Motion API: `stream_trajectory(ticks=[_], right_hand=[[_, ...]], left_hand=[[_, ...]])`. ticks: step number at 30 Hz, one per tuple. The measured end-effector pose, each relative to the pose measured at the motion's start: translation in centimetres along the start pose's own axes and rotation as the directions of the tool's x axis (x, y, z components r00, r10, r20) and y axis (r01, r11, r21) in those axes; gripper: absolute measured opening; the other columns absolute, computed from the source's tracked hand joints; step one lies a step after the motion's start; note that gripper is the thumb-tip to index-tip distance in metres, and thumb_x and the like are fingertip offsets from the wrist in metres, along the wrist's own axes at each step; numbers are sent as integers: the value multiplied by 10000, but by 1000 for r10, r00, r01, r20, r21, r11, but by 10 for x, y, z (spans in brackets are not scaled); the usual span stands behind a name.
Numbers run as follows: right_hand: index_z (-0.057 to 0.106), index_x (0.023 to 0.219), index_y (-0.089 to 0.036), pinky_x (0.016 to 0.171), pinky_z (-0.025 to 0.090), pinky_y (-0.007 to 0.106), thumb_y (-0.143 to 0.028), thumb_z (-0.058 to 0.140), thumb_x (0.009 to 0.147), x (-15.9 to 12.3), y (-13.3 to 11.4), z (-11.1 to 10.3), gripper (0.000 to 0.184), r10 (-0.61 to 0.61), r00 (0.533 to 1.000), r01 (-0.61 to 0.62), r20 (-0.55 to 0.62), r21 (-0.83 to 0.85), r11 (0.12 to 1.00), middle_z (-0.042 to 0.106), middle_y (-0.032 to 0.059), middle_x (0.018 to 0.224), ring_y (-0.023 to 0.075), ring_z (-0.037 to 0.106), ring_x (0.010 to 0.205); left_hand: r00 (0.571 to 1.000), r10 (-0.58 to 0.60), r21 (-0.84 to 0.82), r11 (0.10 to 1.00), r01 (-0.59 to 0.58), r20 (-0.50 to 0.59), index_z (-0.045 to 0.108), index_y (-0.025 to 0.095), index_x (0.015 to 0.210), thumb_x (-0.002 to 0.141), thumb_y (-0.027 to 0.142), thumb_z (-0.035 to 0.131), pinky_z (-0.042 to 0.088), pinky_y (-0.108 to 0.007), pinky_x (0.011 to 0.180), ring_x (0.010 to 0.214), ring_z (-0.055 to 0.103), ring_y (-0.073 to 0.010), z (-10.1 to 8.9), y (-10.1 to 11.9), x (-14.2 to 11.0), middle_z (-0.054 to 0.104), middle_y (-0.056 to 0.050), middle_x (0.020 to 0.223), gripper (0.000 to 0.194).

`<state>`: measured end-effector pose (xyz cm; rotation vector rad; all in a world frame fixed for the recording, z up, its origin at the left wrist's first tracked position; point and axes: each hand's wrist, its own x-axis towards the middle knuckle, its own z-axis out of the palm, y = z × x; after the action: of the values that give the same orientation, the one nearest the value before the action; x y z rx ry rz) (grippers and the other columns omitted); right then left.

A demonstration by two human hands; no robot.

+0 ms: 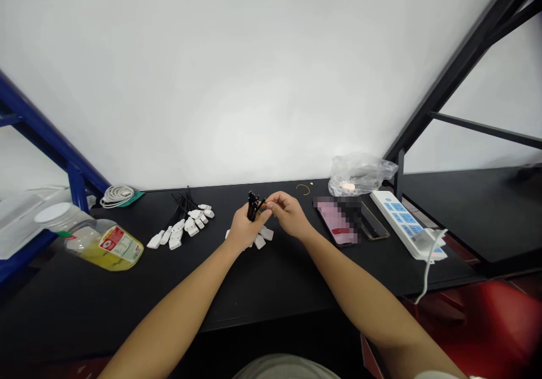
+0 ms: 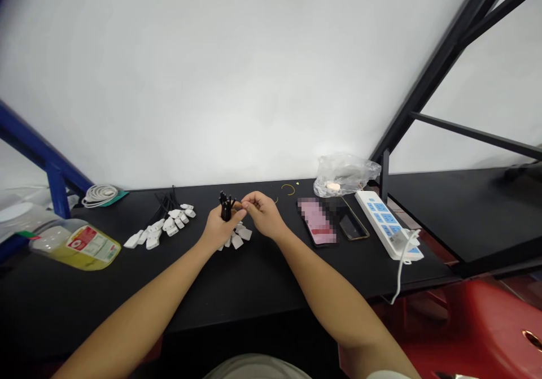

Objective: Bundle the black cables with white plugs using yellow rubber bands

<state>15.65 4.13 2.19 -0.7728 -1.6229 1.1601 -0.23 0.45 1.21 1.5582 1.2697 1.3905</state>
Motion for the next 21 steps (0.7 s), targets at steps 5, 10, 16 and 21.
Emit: stream_trajectory(ticks=[5, 10, 16, 21], right_hand=[[646, 901, -201, 666, 456, 269, -404, 750, 805, -1, -7, 3, 247, 10, 998, 1, -68, 157, 988, 621, -17, 740, 119, 565, 670], [635, 902, -204, 750, 498, 302, -313, 727, 821, -5, -21, 3, 164, 41, 998, -57, 47, 424, 904, 652, -20, 699, 128, 613, 679], [578, 807, -225, 560, 546, 294, -156, 708, 718, -6, -27, 0, 172, 55, 998, -60, 27, 615, 786, 752, -30, 895, 77, 539, 443], [662, 1012, -259, 561, 574, 281, -257, 848, 659, 1, -19, 1, 399, 95, 983, 16, -157, 589, 808, 726, 33, 1183, 102, 649, 562]], left_hand=[[999, -28, 41, 999, 30, -46, 538, 187, 682, 848, 408, 624, 367, -226, 499, 499, 444, -100, 2, -3, 1, 483, 39, 546, 290], [996, -25, 105, 994, 34, -88, 507, 195, 658, 823, 330, 614, 374, -233, 526, 533, 450, -107, -1, -2, 4, 492, 33, 572, 239], [999, -30, 120, 992, 32, -21, 497, 202, 627, 770, 305, 671, 349, -232, 490, 501, 432, -106, -1, 0, 2, 478, 38, 542, 248], [1000, 7, 133, 991, -5, -15, 565, 205, 667, 749, 325, 712, 363, -238, 498, 512, 475, -124, 2, -1, 2, 534, 22, 559, 206]])
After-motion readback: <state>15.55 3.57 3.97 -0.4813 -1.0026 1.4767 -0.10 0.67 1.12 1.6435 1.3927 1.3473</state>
